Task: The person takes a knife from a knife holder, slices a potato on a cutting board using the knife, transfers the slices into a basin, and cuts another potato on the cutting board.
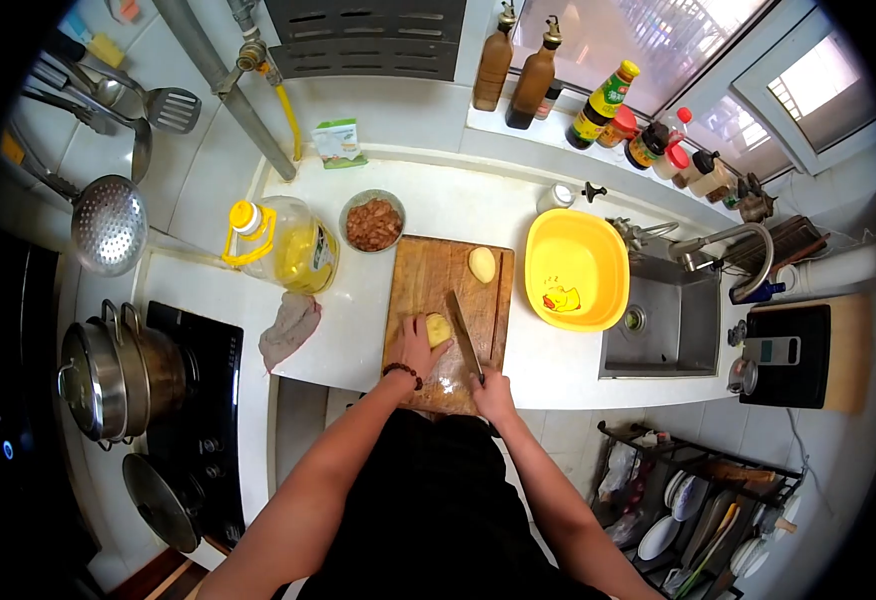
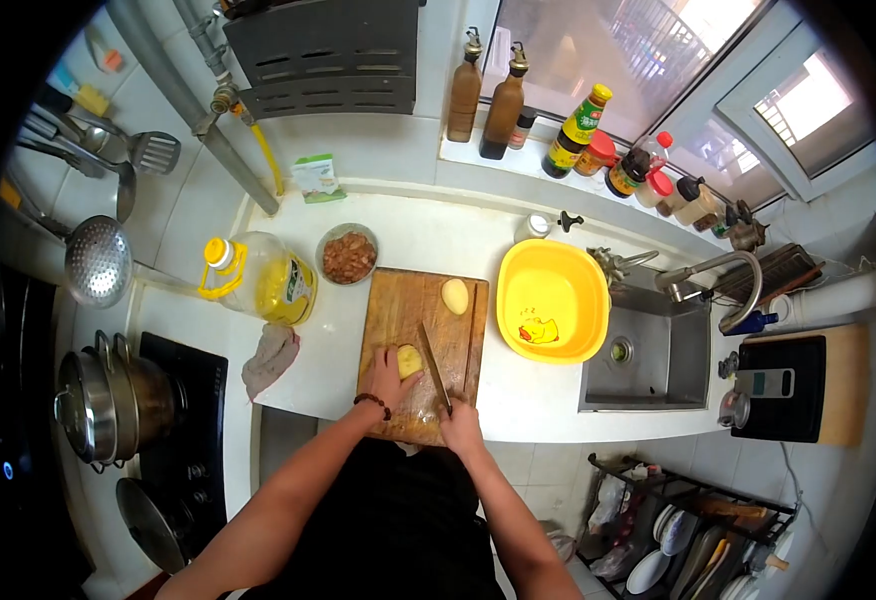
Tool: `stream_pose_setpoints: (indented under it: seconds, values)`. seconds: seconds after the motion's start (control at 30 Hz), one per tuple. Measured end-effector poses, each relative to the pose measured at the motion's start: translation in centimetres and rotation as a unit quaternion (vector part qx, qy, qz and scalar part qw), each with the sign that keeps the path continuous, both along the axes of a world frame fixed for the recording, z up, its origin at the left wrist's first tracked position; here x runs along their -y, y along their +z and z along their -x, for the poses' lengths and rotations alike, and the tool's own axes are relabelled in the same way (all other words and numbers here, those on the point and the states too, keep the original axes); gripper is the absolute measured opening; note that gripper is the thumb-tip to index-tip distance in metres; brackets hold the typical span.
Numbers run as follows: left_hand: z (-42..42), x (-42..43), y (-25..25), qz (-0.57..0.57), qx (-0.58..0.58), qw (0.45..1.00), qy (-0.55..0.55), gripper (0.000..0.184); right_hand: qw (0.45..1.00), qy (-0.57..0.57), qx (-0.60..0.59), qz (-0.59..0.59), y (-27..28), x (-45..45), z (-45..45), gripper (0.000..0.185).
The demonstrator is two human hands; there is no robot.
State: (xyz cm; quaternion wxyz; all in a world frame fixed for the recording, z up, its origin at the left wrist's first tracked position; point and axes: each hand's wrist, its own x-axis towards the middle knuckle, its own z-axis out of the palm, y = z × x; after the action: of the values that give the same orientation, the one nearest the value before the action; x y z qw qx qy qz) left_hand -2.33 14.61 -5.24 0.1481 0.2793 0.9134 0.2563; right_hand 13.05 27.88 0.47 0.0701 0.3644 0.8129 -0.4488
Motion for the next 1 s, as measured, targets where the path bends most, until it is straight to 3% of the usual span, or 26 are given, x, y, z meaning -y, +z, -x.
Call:
stream_pose_setpoints:
  seconds: [0.1,0.17,0.37,0.7,1.0]
  values:
    - [-0.7,-0.1,1.2,0.012,0.001,1.0,0.021,0.075,0.997,0.022,-0.072,-0.02,-2.1,0.8,-0.7,0.024]
    - [-1.2,0.4,0.9,-0.063,-0.046,0.996,0.033,0.073,0.997,-0.004,-0.082,0.002,-3.0,1.4,-1.0,0.024]
    - [-1.5,1.1,0.1,-0.068,-0.008,0.997,0.046,0.068,0.998,-0.016,-0.058,0.009,-2.7,2.2,-1.5,0.025]
    - [-2.4,0.3,0.9,-0.037,-0.045,0.997,0.041,0.07,0.997,-0.038,-0.062,0.036,-1.0,2.2,-2.8,0.025]
    - [-5.5,-0.9,-0.8,-0.018,0.024,0.997,0.075,0.057,0.998,-0.033,-0.03,0.031,-1.8,1.6,-5.3,0.028]
